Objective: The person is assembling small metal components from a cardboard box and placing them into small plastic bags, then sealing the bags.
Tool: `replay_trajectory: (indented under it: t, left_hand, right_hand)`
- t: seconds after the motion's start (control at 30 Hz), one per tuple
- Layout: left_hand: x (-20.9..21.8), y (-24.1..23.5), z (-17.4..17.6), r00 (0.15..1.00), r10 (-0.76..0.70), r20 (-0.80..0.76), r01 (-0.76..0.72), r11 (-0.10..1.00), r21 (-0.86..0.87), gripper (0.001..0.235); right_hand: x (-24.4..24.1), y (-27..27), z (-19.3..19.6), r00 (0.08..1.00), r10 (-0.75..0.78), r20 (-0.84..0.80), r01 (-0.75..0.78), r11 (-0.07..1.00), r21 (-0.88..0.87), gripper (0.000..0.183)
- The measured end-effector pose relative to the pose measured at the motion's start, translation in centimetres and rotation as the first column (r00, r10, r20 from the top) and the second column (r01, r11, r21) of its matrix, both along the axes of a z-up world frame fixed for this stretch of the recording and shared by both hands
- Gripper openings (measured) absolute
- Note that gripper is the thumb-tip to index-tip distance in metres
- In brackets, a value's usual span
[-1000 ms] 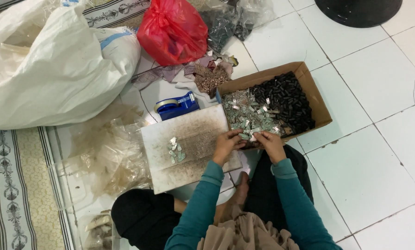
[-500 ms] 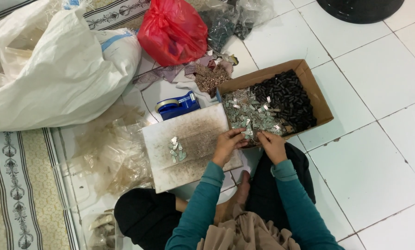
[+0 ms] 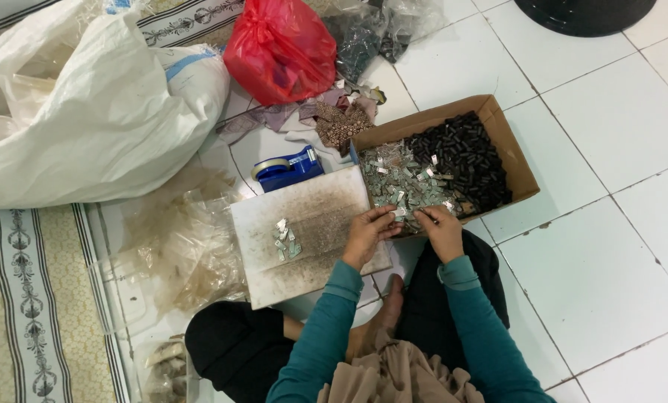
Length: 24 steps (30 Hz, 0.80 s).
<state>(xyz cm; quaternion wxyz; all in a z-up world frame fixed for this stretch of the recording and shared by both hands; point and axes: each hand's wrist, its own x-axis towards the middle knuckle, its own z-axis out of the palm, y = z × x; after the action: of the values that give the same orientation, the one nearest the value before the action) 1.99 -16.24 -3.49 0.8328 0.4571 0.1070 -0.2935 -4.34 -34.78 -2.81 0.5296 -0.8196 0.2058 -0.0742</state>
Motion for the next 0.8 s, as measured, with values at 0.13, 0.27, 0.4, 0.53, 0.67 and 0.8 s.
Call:
replay_trajectory:
  t: [0.13, 0.27, 0.4, 0.53, 0.67, 0.8]
  left_hand:
    - [-0.2, 0.3, 0.4, 1.0, -0.003, -0.002, 0.003, 1.0, -0.015, 0.035]
    - [-0.5, 0.9, 0.4, 1.0, -0.005, -0.001, 0.005, 0.999, -0.035, 0.034]
    - [-0.4, 1.6, 0.7, 1.0, 0.006, -0.009, -0.007, 0.999, -0.045, 0.033]
    - [-0.4, 2.3, 0.8, 1.0, 0.02, -0.017, -0.021, 0.998, -0.054, 0.034]
    - [-0.3, 3.1, 0.8, 0.999, 0.037, -0.011, -0.038, 0.997, -0.066, 0.033]
    - [-0.6, 4.6, 1.8, 0.998, 0.059, 0.008, -0.058, 0.997, -0.05, 0.033]
  right_hand:
    - [0.1, 0.4, 0.7, 1.0, -0.016, 0.003, 0.016, 0.998, 0.056, 0.021]
    - [0.2, 1.3, 1.5, 0.999, -0.04, -0.017, 0.042, 0.986, 0.163, 0.022]
    - [1.1, 1.4, -0.4, 0.998, -0.058, -0.018, 0.061, 0.972, 0.227, 0.028]
    - [1.3, 2.2, 1.2, 1.0, -0.021, 0.021, 0.015, 0.971, 0.237, 0.038]
    - [1.0, 3.2, 2.6, 0.997, 0.068, -0.041, -0.059, 0.981, 0.183, 0.056]
    - [1.5, 4.2, 1.2, 0.998, 0.066, -0.022, -0.055, 0.946, 0.321, 0.035]
